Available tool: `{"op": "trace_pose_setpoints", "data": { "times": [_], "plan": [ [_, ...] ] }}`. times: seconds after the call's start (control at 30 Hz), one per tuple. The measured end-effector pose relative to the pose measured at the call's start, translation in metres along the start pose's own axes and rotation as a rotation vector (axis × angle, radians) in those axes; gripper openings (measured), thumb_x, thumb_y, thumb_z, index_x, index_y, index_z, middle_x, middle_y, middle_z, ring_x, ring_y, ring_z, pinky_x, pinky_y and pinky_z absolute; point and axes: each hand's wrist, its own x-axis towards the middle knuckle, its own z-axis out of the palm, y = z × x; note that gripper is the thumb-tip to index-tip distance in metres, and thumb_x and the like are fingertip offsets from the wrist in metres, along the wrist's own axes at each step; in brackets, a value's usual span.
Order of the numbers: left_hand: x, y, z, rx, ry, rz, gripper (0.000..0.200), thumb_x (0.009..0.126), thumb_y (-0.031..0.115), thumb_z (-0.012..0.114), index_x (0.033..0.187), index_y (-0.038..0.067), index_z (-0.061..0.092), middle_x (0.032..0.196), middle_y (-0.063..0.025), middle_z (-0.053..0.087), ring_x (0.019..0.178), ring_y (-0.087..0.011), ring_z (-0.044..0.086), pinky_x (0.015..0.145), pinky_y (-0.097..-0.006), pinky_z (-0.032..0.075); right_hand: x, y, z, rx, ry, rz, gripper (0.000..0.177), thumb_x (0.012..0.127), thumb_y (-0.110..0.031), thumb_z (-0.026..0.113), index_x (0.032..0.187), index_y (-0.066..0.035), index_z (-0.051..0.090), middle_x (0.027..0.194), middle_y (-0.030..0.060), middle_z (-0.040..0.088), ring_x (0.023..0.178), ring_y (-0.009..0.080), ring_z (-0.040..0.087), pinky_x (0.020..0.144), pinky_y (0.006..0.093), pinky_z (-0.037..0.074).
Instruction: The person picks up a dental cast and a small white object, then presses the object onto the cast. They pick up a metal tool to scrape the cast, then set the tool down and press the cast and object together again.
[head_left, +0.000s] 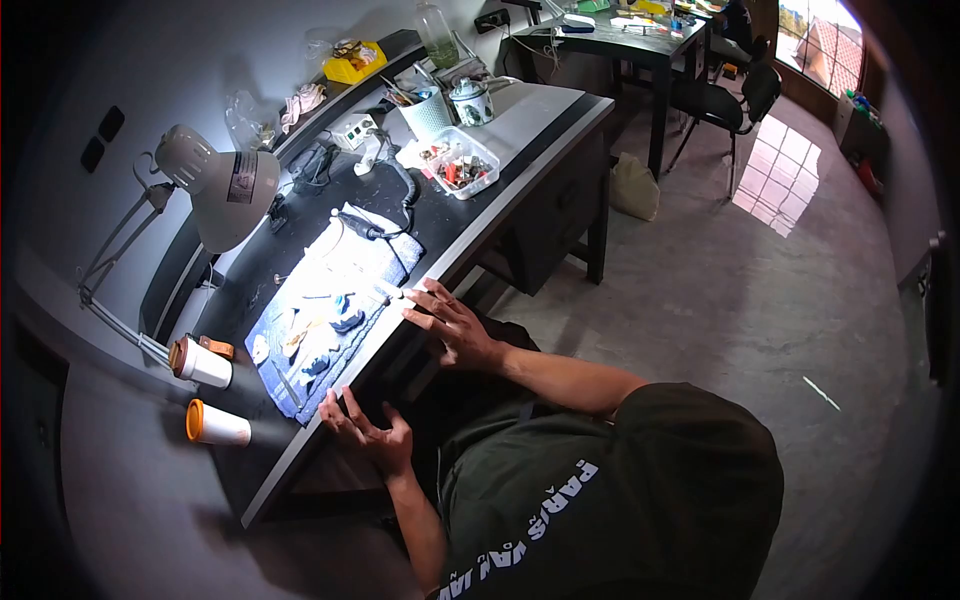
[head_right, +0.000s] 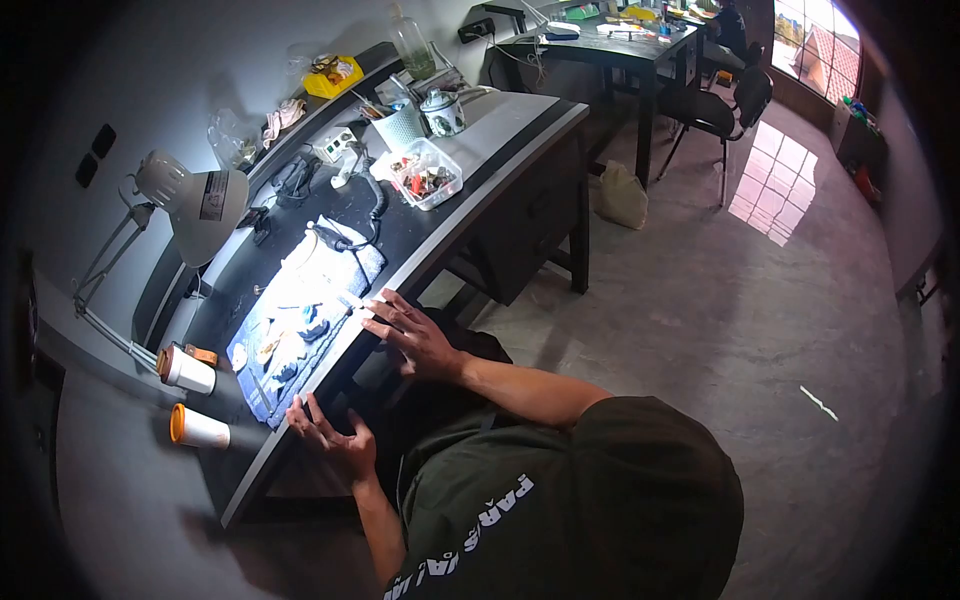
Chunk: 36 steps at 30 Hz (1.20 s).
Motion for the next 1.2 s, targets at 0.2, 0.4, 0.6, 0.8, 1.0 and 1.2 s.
{"op": "trace_pose_setpoints", "data": {
  "times": [0.2,0.4,0.6,0.8,1.0,1.2],
  "plan": [
    [-0.0005,-0.0005,0.0003,0.023,0.0,0.009,0.081,0.081,0.005,0.076,0.157,0.004,0.049,0.161,-0.025,0.043,0.153,-0.051,0.036,0.128,-0.0638,0.028,0.0019,0.0003,-0.0002,0.018,0.019,-0.011,0.081,0.071,0.012,0.071,0.147,-0.009,0.056,0.16,0.0178,0.05,0.153,0.0481,0.042,0.129,0.0581,0.036],
    [-0.001,-0.0012,0.0009,0.007,0.0,0.009,0.081,0.082,0.006,0.075,0.158,0.005,0.048,0.162,-0.025,0.043,0.154,-0.0513,0.034,0.129,-0.0643,0.026,0.0017,-0.0004,-0.0007,0.007,0.016,-0.009,0.081,0.071,0.013,0.07,0.148,-0.009,0.055,0.159,0.0182,0.051,0.153,0.0478,0.042,0.129,0.0583,0.036],
    [-0.0007,-0.0011,0.0013,-0.007,0.005,0.01,0.081,0.082,0.005,0.076,0.158,0.005,0.048,0.162,-0.0252,0.043,0.155,-0.051,0.032,0.13,-0.0647,0.025,0.0024,-0.0009,-0.0016,0.002,0.011,-0.01,0.08,0.072,0.013,0.069,0.148,-0.009,0.055,0.159,0.0183,0.05,0.153,0.0477,0.042,0.129,0.0583,0.036],
    [-0.001,-0.0009,0.0004,-0.008,-0.008,0.002,0.081,0.082,0.005,0.075,0.158,0.005,0.048,0.162,-0.0252,0.043,0.155,-0.0512,0.032,0.129,-0.0646,0.025,0.0002,0.0011,0.0007,0.006,0.009,-0.004,0.081,0.071,0.013,0.07,0.148,-0.01,0.056,0.159,0.0176,0.05,0.153,0.0476,0.042,0.129,0.0582,0.036],
    [-0.0008,0.0003,0.0001,0.004,-0.008,-0.001,0.081,0.081,0.005,0.075,0.158,0.005,0.048,0.162,-0.0249,0.043,0.155,-0.0513,0.032,0.129,-0.0645,0.025,0.0009,0.0006,-0.0005,0.014,0.005,-0.005,0.084,0.07,0.012,0.072,0.149,-0.01,0.055,0.16,0.0171,0.05,0.153,0.0476,0.041,0.129,0.0579,0.036],
    [-0.0004,-0.0003,-0.0006,0.007,-0.005,0.009,0.082,0.081,0.004,0.075,0.158,0.005,0.047,0.162,-0.0243,0.042,0.155,-0.0508,0.033,0.129,-0.0644,0.026,0.0002,0.001,-0.0008,0.011,-0.004,-0.002,0.084,0.07,0.012,0.073,0.149,-0.01,0.054,0.161,0.0173,0.049,0.154,0.0483,0.04,0.129,0.0581,0.036]
  ]
}}
